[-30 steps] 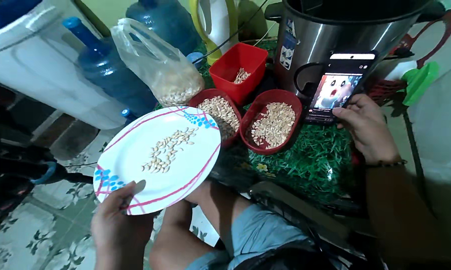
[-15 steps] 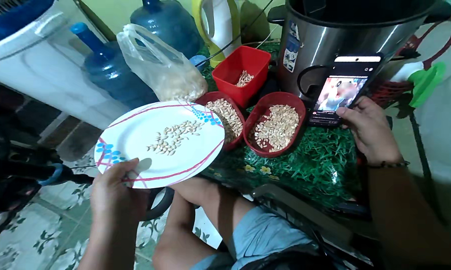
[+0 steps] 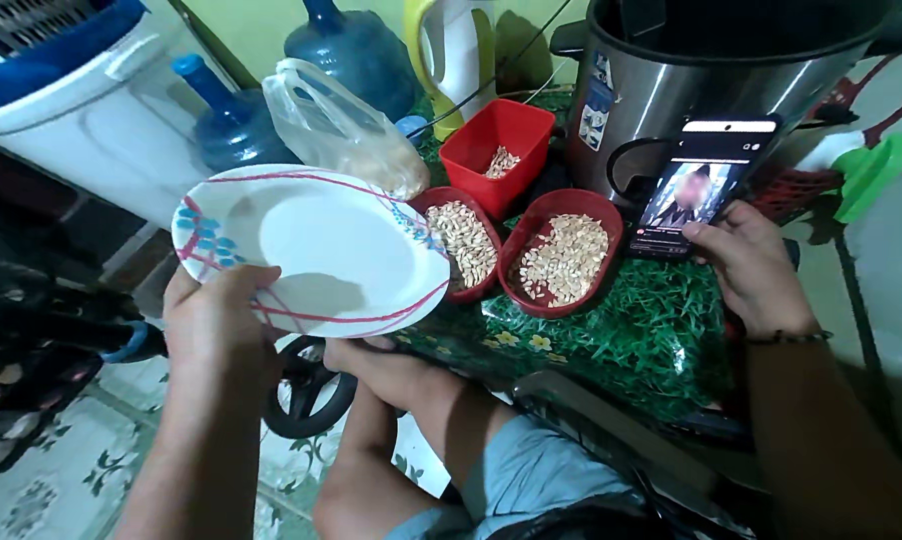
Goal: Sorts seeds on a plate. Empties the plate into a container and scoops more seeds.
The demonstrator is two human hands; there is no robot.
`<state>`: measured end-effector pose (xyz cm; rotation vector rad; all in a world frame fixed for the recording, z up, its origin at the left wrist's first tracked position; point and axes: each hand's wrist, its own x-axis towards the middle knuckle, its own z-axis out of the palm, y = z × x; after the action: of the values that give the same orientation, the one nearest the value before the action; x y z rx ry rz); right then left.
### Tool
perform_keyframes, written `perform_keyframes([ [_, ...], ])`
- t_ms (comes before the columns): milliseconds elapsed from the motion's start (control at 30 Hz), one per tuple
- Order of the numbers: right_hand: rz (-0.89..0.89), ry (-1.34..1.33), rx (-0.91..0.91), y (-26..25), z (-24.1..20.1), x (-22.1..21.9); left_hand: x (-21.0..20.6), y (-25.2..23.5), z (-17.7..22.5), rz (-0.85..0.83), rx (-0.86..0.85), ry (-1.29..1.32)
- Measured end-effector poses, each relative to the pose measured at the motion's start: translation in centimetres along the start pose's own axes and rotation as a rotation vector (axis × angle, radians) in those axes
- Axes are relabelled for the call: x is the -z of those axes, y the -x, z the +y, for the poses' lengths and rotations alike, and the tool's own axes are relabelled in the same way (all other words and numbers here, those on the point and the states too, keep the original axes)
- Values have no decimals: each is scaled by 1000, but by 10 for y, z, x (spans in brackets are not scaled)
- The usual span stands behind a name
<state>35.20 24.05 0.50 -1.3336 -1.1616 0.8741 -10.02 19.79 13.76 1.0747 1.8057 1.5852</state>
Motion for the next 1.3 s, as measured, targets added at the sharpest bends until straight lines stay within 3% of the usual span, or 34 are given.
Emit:
perform_keyframes([
  [433,-67,1,-82,-13,-12,3,18,-8,-13,-52,-191,61],
  [1300,18,-10,-177,-18,-14,-1,11,5,-9,-41,-243,49],
])
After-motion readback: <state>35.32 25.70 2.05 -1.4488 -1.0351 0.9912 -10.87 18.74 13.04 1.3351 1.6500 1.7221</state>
